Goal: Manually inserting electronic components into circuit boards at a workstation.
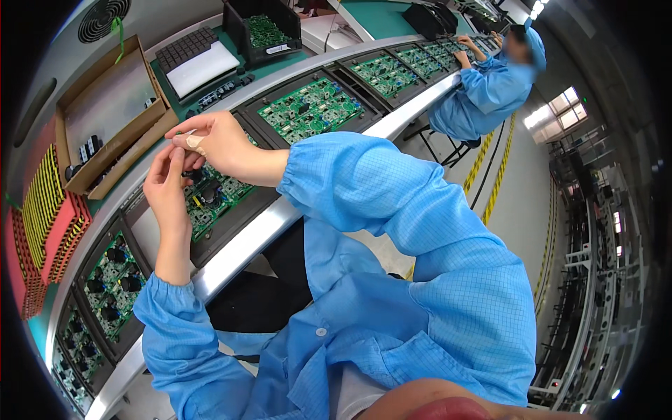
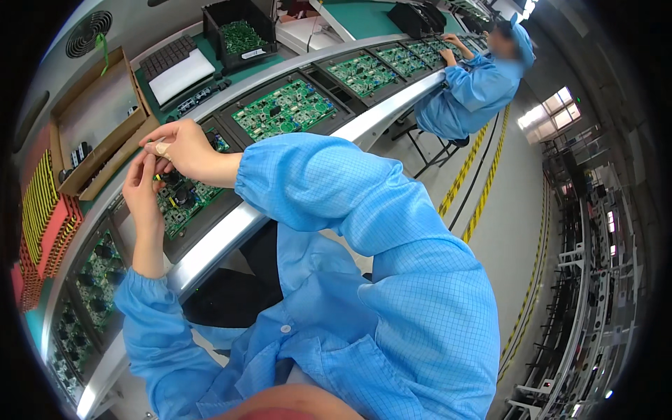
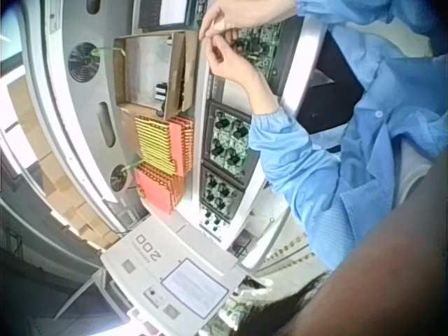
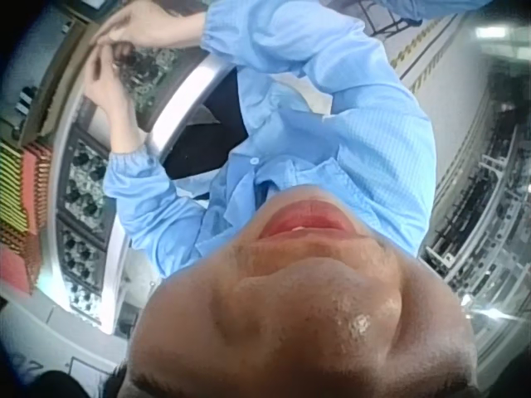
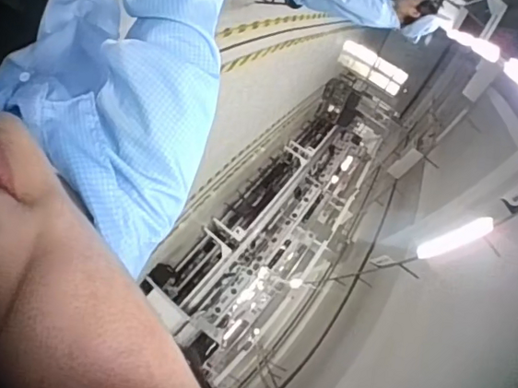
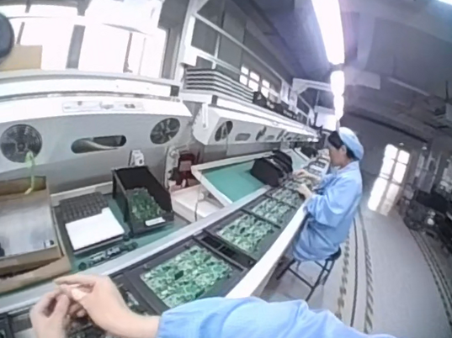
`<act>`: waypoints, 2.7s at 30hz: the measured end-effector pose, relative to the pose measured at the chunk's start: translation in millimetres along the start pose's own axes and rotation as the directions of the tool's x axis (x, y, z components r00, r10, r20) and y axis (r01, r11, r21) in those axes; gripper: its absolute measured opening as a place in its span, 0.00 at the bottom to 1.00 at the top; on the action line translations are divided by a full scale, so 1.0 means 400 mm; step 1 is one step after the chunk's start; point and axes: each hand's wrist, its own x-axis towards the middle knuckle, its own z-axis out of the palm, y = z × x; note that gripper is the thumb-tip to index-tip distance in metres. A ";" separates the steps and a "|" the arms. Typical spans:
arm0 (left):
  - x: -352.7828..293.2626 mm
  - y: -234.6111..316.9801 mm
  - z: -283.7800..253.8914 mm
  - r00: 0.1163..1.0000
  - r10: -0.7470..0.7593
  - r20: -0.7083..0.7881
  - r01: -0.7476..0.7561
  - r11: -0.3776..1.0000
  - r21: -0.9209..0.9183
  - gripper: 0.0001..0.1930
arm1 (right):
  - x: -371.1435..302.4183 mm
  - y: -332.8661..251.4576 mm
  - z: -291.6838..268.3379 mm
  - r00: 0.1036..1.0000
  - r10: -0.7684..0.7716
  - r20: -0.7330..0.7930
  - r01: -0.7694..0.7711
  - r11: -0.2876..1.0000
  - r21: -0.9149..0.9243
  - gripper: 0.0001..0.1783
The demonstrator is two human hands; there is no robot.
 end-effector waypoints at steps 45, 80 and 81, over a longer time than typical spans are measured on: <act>-0.033 0.024 0.023 0.992 -0.058 0.110 0.060 0.998 -0.020 0.08 | -0.141 -0.024 -0.804 0.929 -0.311 -0.200 -0.058 0.411 -0.910 0.08; -0.056 0.001 0.032 0.956 0.149 0.251 -0.216 0.940 0.263 0.13 | -0.167 0.049 -0.757 0.865 -0.303 -0.400 -0.312 0.298 -0.902 0.11; -0.060 0.010 0.043 0.963 0.109 0.246 -0.181 0.939 0.293 0.14 | -0.162 0.051 -0.753 0.857 -0.313 -0.409 -0.321 0.296 -0.900 0.10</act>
